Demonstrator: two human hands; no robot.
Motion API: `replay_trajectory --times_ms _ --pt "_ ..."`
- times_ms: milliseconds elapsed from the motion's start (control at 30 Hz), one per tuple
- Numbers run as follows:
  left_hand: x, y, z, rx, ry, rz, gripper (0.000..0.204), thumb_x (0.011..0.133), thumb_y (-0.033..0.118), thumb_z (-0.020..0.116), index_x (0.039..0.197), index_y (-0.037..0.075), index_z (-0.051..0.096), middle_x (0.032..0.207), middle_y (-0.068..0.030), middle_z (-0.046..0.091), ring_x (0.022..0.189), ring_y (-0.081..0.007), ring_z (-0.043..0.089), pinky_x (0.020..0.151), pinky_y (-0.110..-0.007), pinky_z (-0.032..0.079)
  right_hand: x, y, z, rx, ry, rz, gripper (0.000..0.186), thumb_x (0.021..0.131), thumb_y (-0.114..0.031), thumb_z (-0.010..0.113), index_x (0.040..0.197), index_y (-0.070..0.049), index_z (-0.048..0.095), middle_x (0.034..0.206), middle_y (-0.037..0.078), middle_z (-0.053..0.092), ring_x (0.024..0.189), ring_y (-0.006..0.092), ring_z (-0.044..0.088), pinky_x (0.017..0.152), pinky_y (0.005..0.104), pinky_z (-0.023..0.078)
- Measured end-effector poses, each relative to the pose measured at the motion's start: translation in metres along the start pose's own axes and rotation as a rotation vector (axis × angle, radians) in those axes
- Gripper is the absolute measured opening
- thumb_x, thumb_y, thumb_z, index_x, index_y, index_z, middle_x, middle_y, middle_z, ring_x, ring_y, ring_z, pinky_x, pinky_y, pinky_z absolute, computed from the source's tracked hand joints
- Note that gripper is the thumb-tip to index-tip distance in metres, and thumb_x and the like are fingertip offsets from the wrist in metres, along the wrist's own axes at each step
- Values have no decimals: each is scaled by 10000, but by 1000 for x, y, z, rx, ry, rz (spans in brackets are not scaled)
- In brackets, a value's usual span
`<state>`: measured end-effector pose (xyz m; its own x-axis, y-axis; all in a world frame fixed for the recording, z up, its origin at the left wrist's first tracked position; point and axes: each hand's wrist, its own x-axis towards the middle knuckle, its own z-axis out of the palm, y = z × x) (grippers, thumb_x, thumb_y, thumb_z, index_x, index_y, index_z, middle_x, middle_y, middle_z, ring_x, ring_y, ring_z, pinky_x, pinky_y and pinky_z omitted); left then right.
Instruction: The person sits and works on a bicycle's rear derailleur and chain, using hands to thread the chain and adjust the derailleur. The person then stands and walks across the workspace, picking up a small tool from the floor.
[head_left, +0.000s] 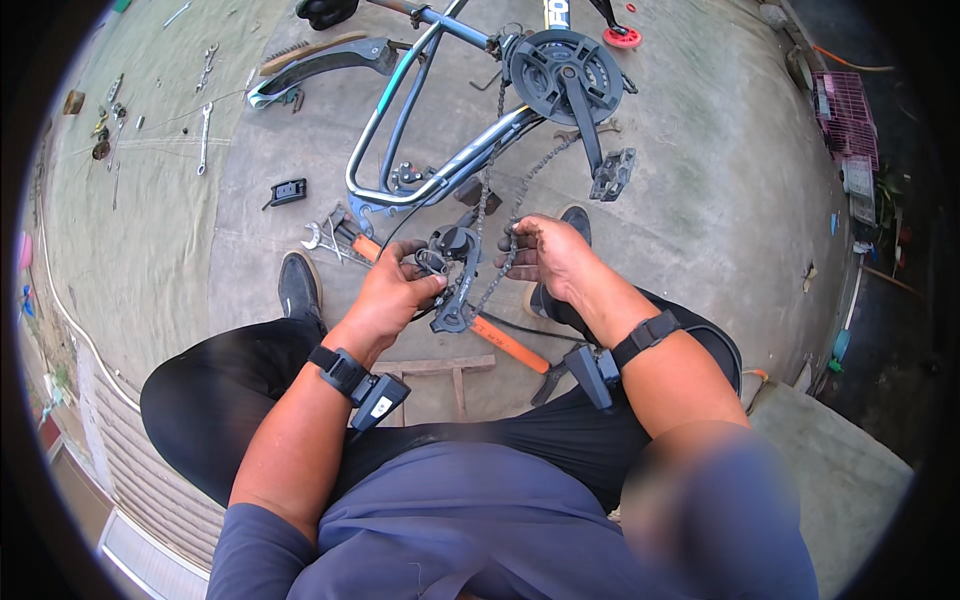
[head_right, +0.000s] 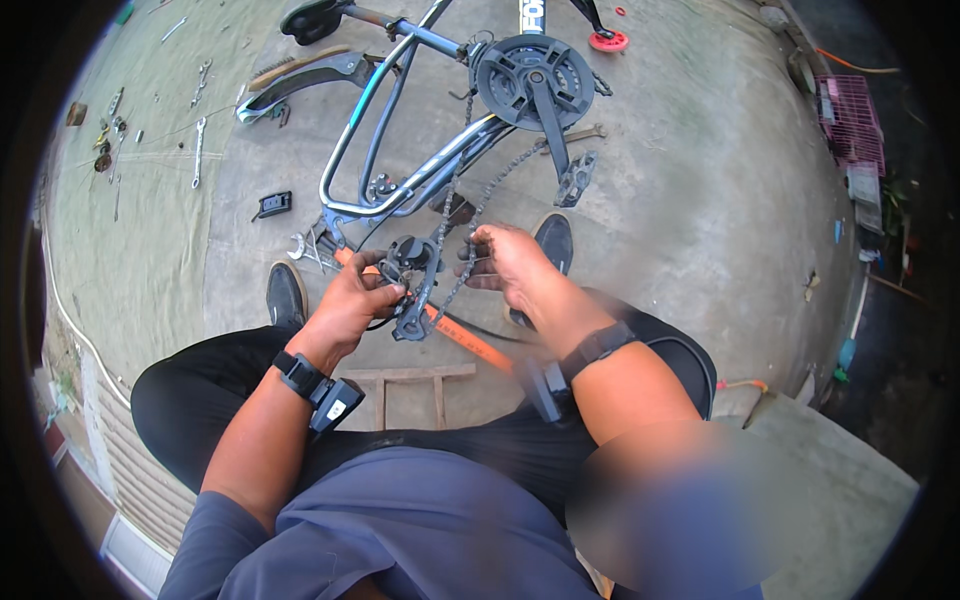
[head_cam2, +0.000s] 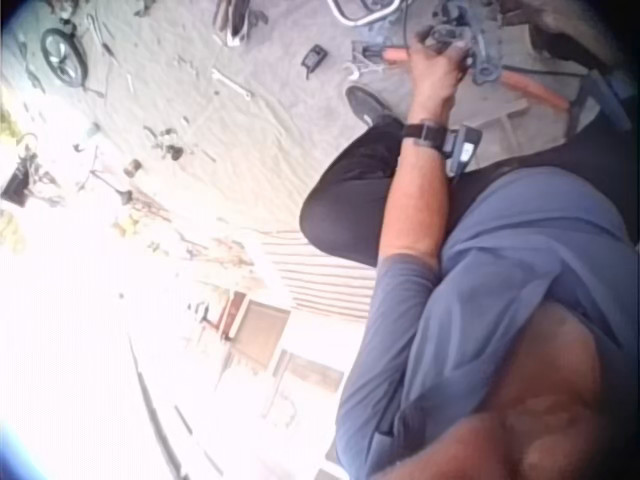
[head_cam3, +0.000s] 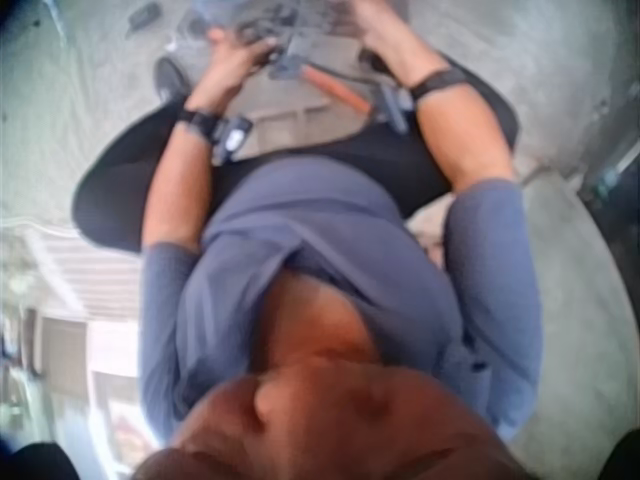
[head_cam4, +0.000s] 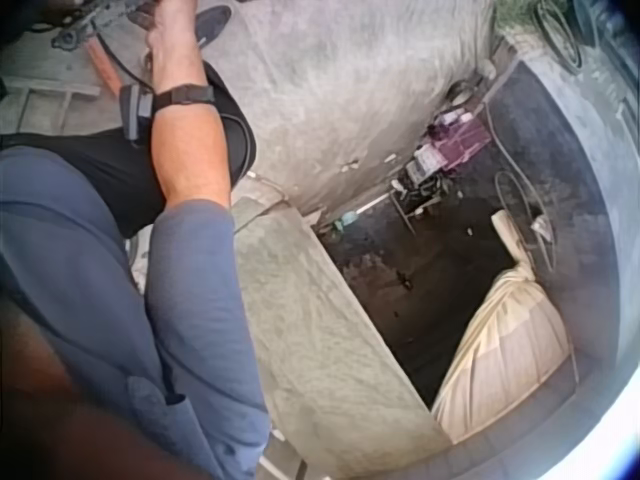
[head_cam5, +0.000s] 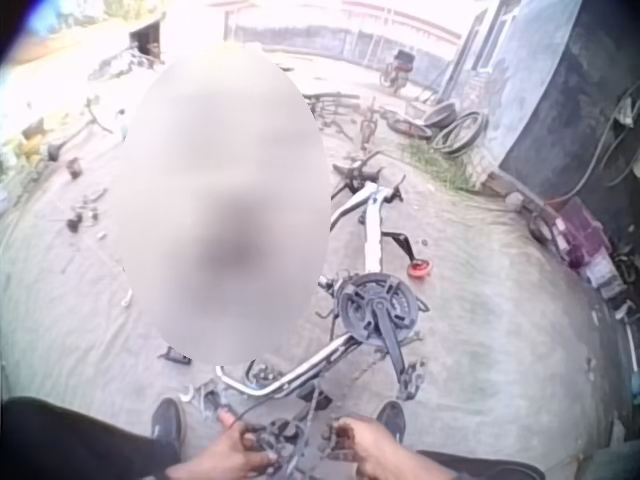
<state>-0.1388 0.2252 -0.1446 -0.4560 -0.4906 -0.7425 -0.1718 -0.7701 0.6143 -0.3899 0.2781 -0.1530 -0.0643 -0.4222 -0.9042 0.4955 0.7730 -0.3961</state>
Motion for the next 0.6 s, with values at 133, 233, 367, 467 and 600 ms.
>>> replay_trajectory --times_ms 133,233,367,467,600 --pt "-1 -1 -1 -18 11 -6 690 909 -16 726 1473 -87 336 1028 -153 684 866 -170 682 697 -281 546 -1 2 -1 -46 23 17 201 994 -291 531 1010 -107 611 944 83 692 849 293 733 762 400 585" --pt "-1 1 -3 -15 1 -17 690 911 -18 722 1475 -85 331 1040 -157 684 875 -173 684 699 -280 547 3 5 -7 -51 23 30 198 997 -292 537 1002 -108 609 927 78 686 798 281 728 722 393 590" --pt "-1 0 -5 -25 -5 -18 686 915 -24 714 1478 -83 327 1054 -164 685 895 -184 692 716 -285 556 1 5 -7 -66 28 29 193 1003 -292 547 994 -109 606 917 73 682 733 252 712 673 379 596" --pt "-3 5 -3 -24 -5 -22 684 919 -26 709 1482 -82 325 1057 -166 686 906 -191 697 735 -290 565 -1 4 -7 -66 33 36 193 1008 -293 548 993 -109 604 911 68 679 712 238 702 647 368 596" --pt "-3 3 -5 -32 -10 -16 685 920 -26 707 1485 -85 324 1055 -166 686 903 -189 698 740 -291 569 -2 4 -5 -80 45 38 206 1013 -300 539 996 -104 599 908 69 671 716 241 703 649 367 597"
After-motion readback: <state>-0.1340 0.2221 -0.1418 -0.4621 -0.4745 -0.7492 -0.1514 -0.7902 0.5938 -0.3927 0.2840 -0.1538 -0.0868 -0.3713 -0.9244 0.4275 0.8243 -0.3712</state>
